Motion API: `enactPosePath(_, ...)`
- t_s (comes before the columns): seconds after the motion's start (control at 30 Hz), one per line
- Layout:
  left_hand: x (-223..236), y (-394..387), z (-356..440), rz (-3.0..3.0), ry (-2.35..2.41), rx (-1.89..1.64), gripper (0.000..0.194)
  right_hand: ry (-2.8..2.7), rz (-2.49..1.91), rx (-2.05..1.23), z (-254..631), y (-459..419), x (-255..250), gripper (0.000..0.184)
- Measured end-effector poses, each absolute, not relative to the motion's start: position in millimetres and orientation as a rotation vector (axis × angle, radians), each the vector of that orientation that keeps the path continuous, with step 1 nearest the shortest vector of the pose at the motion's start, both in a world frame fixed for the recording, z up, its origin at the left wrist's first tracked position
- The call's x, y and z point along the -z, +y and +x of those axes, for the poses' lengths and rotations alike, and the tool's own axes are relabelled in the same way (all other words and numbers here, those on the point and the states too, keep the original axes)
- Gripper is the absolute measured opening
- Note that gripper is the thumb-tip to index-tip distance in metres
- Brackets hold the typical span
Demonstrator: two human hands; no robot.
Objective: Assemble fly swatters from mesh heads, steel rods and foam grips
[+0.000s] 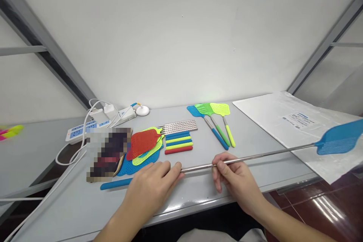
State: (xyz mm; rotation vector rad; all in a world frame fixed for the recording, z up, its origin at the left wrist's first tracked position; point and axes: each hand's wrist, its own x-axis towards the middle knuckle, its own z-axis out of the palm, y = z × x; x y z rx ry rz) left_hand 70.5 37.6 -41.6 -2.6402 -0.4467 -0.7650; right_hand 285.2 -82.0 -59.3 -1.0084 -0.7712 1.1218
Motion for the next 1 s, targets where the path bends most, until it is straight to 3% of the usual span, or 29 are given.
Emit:
enactPosePath(0.23,33.4,47.2,63.6,-2.625,-0.419,0.739,0.029,-0.868,-1.049,-0.980,295.6,-81.5,50.9,0.023)
enactPosePath(0.43,30.5,59.7,51.4,-2.574,-0.454,0.743,0.025,-0.559,-1.056,-0.696,356.3,-104.6,31.0,0.023)
enactPosePath(0.77,40.0,41.0,63.8,-2.657,-0.471,0.887,0.013,-0.486,-1.018,-0.552,381.7,-108.9,23.6,0.022)
enactPosePath(0.9,40.1,41.1,61.8,-2.672,-0.546,0.873,0.021,-0.309,-0.909,-0.490,407.0,-125.8,9.4,0.009)
enactPosePath(1.0,39.2,39.8,62.2,-2.660,-0.533,0.867,0.026,-0.254,-0.905,-0.454,407.5,-128.8,8.7,0.010)
